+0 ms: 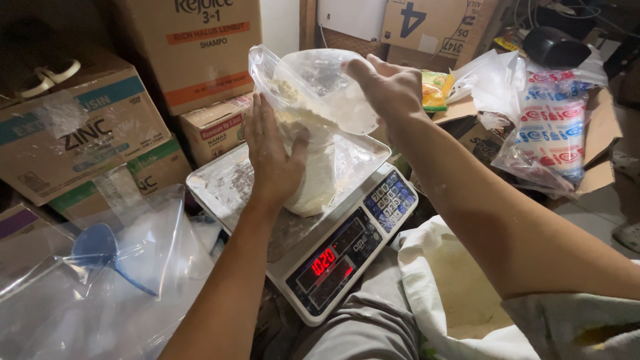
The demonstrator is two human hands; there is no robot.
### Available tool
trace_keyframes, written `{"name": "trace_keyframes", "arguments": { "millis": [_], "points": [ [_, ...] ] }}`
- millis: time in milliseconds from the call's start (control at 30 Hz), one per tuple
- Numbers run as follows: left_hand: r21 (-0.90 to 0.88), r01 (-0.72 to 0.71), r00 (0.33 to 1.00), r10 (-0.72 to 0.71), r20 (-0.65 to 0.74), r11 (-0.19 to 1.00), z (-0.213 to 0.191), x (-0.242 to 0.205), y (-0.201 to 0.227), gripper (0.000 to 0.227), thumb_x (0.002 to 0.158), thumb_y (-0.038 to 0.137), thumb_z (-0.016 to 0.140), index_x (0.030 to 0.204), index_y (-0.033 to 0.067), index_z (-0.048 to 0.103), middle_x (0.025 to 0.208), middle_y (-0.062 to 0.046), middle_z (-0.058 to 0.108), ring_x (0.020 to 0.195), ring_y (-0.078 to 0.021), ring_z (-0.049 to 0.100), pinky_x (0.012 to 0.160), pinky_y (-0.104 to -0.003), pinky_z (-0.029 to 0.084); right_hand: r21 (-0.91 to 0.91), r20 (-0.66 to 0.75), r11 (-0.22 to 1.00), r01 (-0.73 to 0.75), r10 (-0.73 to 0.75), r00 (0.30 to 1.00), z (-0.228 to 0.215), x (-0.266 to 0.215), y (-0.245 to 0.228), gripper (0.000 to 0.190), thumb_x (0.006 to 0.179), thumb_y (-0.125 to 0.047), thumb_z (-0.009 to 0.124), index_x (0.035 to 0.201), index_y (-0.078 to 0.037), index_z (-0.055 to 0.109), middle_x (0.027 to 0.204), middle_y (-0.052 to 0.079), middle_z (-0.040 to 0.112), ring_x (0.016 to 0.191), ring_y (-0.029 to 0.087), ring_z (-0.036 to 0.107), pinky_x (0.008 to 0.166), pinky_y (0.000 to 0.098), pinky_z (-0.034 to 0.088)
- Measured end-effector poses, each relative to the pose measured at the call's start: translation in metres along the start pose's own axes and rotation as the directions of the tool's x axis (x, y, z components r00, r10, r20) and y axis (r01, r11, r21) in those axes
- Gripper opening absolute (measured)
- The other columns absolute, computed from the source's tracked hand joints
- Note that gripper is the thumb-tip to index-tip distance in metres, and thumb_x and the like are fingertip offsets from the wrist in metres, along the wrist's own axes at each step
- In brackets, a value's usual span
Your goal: The person scoops flour from a large sack into a plastic bag placed on a digital scale, adjusts the amount to reach a target weight, and ties the bag closed. The process is repeated for multiple bags.
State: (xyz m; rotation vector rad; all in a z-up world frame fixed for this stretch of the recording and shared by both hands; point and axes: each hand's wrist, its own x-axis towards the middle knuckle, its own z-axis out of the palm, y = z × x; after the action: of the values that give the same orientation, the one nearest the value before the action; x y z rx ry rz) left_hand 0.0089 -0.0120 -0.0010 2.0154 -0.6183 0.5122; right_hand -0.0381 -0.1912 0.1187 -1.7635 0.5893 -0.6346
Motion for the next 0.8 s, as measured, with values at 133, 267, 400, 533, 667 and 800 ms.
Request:
{"name": "trace_keyframes", "arguments": {
  "millis": [133, 267, 400, 533, 667, 800],
  "points": [
    [-0.046, -0.078, 0.993, 0.073, -0.093, 0.996, 0.0, -0.008, 0.003, 0.105, 0.09, 0.028, 0.078, 0.162, 0.0002, 0.007, 0.17, -0.022, 0.011, 0.158, -0.0419, 0.006, 0.128, -0.053, 0.009, 0.003, 0.011, 1.0, -0.02, 0.02, 1.0, -0.013, -0.006, 0.003, 0.068, 0.067, -0.047, 0.079, 0.13, -0.021, 0.072, 0.117, 0.006, 0.072, 0.096, 0.02, 0.068, 0.066, 0.0394, 0.054],
    [-0.097, -0.118, 0.983, 0.102, -0.154, 0.988, -0.002, -0.017, 0.002, 0.111, 0.083, 0.019, 0.083, 0.162, -0.001, 0.008, 0.168, -0.026, 0.016, 0.157, -0.0418, 0.012, 0.128, -0.052, 0.012, 0.041, -0.005, 0.998, -0.048, 0.048, 0.999, -0.029, -0.007, 0.016, 0.066, 0.068, -0.048, 0.079, 0.125, -0.017, 0.076, 0.116, 0.006, 0.07, 0.093, 0.018, 0.069, 0.063, 0.0369, 0.054],
    [-0.148, -0.237, 0.925, 0.176, -0.337, 0.96, 0.002, -0.032, 0.007, 0.096, 0.082, 0.006, 0.07, 0.162, -0.0017, 0.018, 0.163, -0.028, 0.029, 0.157, -0.0414, 0.026, 0.133, -0.051, 0.02, 0.169, -0.031, 0.981, -0.096, 0.103, 0.994, -0.052, -0.009, 0.04, 0.066, 0.069, -0.046, 0.084, 0.123, -0.011, 0.069, 0.113, 0.007, 0.069, 0.087, 0.015, 0.068, 0.058, 0.0346, 0.049],
    [-0.186, -0.103, 0.861, -0.006, -0.508, 0.977, 0.028, -0.075, 0.032, 0.078, 0.082, 0.006, 0.058, 0.155, -0.0009, 0.031, 0.149, -0.027, 0.039, 0.147, -0.0415, 0.038, 0.132, -0.05, 0.028, 0.188, -0.063, 0.961, -0.204, 0.219, 0.974, -0.076, -0.017, 0.068, 0.065, 0.07, -0.049, 0.082, 0.125, -0.015, 0.073, 0.107, 0.001, 0.064, 0.079, 0.015, 0.057, 0.054, 0.0346, 0.041],
    [-0.155, -0.093, 0.88, 0.008, -0.475, 0.983, 0.062, -0.114, 0.065, 0.069, 0.081, 0.009, 0.059, 0.145, -0.0036, 0.035, 0.139, -0.027, 0.041, 0.137, -0.0431, 0.04, 0.125, -0.052, 0.031, 0.229, -0.121, 0.924, -0.305, 0.338, 0.933, -0.1, -0.033, 0.104, 0.058, 0.071, -0.049, 0.082, 0.117, -0.014, 0.075, 0.098, -0.001, 0.063, 0.075, 0.015, 0.057, 0.055, 0.0339, 0.042],
    [-0.267, -0.023, 0.977, -0.035, -0.209, 0.963, 0.088, -0.148, 0.098, 0.064, 0.077, 0.008, 0.061, 0.137, -0.005, 0.043, 0.128, -0.026, 0.046, 0.126, -0.0418, 0.044, 0.113, -0.053, 0.033, 0.245, -0.169, 0.877, -0.414, 0.459, 0.872, -0.136, -0.052, 0.146, 0.044, 0.075, -0.046, 0.081, 0.108, -0.017, 0.072, 0.095, -0.003, 0.064, 0.075, 0.014, 0.056, 0.057, 0.0344, 0.045]
  ]
}}
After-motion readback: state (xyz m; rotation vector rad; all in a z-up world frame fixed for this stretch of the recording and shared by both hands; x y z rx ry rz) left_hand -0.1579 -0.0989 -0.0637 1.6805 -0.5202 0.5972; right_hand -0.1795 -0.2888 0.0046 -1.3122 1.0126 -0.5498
